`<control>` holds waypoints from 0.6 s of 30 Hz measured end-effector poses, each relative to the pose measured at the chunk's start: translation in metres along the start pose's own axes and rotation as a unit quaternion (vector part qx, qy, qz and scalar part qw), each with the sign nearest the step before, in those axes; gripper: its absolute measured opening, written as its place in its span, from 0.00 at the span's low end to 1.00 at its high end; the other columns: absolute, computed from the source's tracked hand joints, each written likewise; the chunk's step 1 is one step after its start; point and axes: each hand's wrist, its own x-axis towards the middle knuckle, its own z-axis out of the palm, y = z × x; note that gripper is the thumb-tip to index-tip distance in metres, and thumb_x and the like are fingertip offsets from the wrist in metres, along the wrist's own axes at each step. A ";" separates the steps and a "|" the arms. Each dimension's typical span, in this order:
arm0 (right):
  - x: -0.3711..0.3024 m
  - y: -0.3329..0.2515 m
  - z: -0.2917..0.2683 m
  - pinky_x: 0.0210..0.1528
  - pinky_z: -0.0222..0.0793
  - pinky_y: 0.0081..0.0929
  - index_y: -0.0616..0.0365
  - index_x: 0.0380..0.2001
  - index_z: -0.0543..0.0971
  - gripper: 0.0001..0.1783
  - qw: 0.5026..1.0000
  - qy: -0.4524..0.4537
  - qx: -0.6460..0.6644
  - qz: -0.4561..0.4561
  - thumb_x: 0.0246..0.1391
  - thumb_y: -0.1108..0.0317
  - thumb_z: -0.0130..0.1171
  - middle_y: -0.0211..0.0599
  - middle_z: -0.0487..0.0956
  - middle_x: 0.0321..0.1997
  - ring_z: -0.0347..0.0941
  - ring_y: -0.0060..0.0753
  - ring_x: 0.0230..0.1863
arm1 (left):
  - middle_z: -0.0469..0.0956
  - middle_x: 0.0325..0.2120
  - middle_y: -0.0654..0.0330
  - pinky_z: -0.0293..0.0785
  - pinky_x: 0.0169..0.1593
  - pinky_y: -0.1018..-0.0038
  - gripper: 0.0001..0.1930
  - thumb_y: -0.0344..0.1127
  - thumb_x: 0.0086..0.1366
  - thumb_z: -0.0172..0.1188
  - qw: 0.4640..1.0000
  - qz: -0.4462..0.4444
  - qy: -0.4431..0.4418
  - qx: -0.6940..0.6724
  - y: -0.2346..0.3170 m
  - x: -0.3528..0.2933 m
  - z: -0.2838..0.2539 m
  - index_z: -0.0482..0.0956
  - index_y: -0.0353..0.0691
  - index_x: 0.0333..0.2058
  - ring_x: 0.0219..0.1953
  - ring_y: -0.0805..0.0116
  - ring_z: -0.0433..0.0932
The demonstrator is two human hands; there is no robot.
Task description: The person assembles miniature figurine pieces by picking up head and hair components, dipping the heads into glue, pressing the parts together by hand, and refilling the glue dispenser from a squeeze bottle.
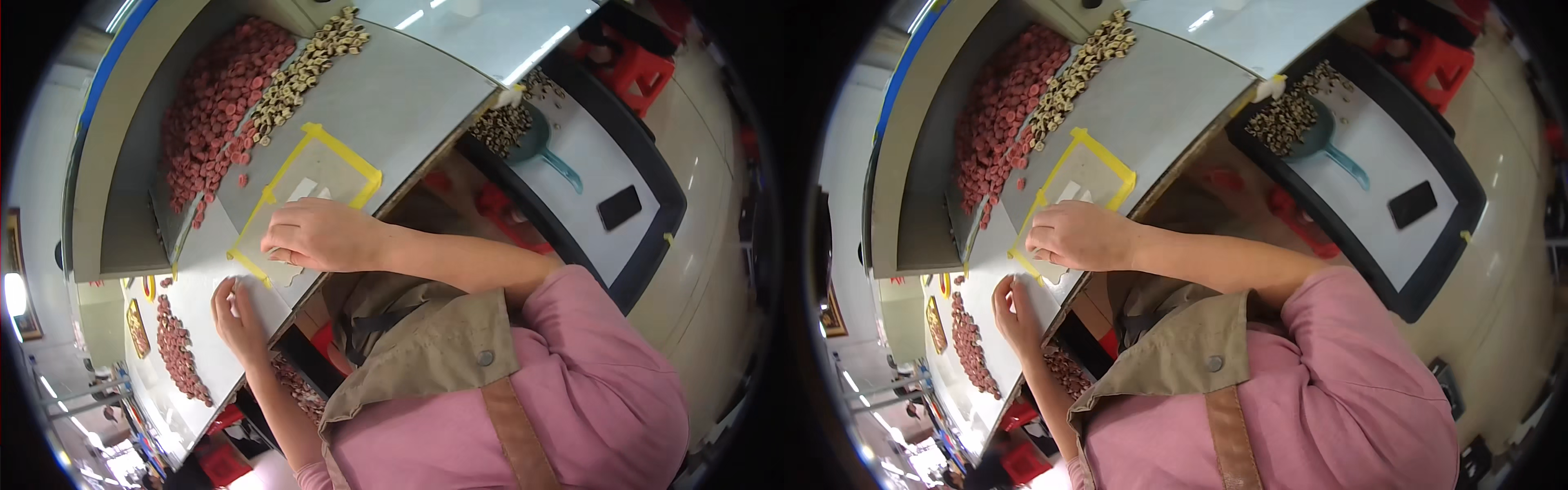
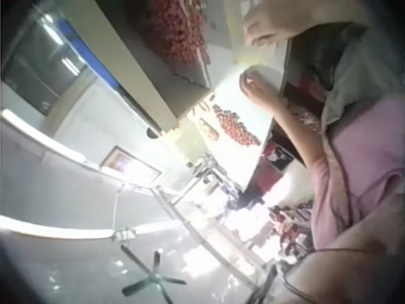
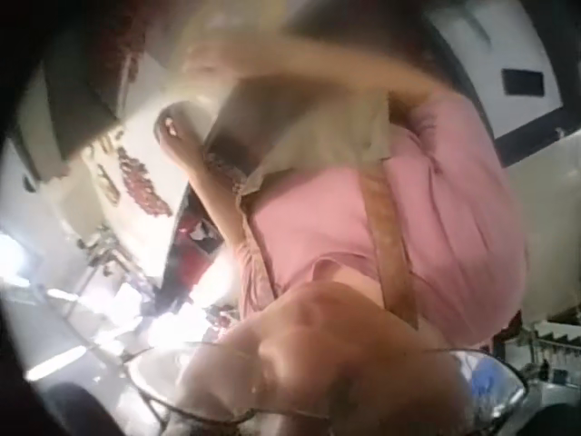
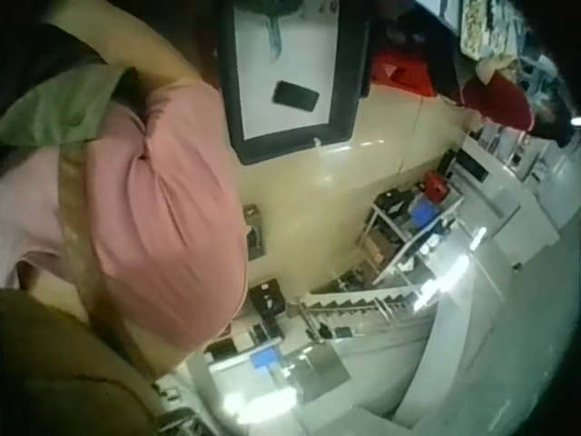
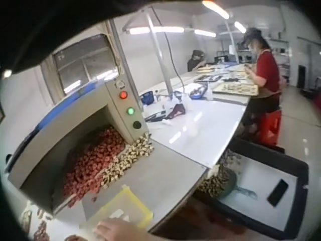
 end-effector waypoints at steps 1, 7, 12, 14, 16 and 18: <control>-0.003 0.002 -0.001 0.38 0.69 0.35 0.54 0.35 0.75 0.08 1.000 -0.013 0.005 0.004 0.52 0.67 0.61 0.31 0.74 0.34 0.73 0.39 0.36 | 0.74 0.45 0.53 0.71 0.50 0.71 0.14 0.38 0.68 0.54 0.997 0.053 0.014 0.059 -0.018 0.001 -0.003 0.76 0.34 0.45 0.47 0.64 0.74; -0.009 0.004 0.005 0.36 0.71 0.35 0.54 0.29 0.75 0.06 1.000 -0.024 0.004 0.015 0.54 0.64 0.58 0.33 0.74 0.30 0.75 0.41 0.32 | 0.69 0.53 0.50 0.67 0.54 0.57 0.20 0.46 0.68 0.52 0.966 0.006 0.071 0.250 -0.108 0.018 -0.034 0.73 0.40 0.53 0.55 0.51 0.66; -0.016 0.002 -0.004 0.35 0.72 0.37 0.55 0.26 0.76 0.06 0.999 -0.038 -0.024 0.030 0.52 0.65 0.57 0.35 0.76 0.28 0.76 0.42 0.31 | 0.67 0.55 0.52 0.65 0.55 0.54 0.20 0.45 0.67 0.53 0.972 0.060 0.061 0.219 -0.087 0.019 -0.022 0.72 0.45 0.55 0.56 0.53 0.66; -0.013 0.003 -0.002 0.35 0.72 0.36 0.55 0.26 0.76 0.07 0.998 -0.052 -0.038 0.018 0.53 0.64 0.56 0.34 0.77 0.27 0.76 0.41 0.30 | 0.67 0.55 0.52 0.64 0.56 0.55 0.21 0.46 0.67 0.53 0.972 0.077 0.062 0.213 -0.078 0.022 -0.020 0.72 0.45 0.55 0.57 0.52 0.66; -0.013 0.002 -0.002 0.35 0.72 0.37 0.55 0.26 0.75 0.06 0.997 -0.057 -0.042 0.015 0.51 0.65 0.58 0.34 0.75 0.28 0.76 0.41 0.31 | 0.67 0.55 0.52 0.64 0.57 0.55 0.20 0.45 0.67 0.53 0.966 0.102 0.073 0.224 -0.077 0.028 -0.021 0.72 0.44 0.55 0.58 0.52 0.66; -0.009 0.001 -0.001 0.34 0.71 0.37 0.56 0.27 0.74 0.06 0.997 -0.070 -0.038 0.002 0.50 0.67 0.59 0.34 0.74 0.28 0.75 0.40 0.32 | 0.67 0.56 0.51 0.63 0.58 0.54 0.19 0.41 0.66 0.56 0.965 0.136 0.086 0.206 -0.076 0.038 -0.025 0.73 0.44 0.54 0.59 0.51 0.65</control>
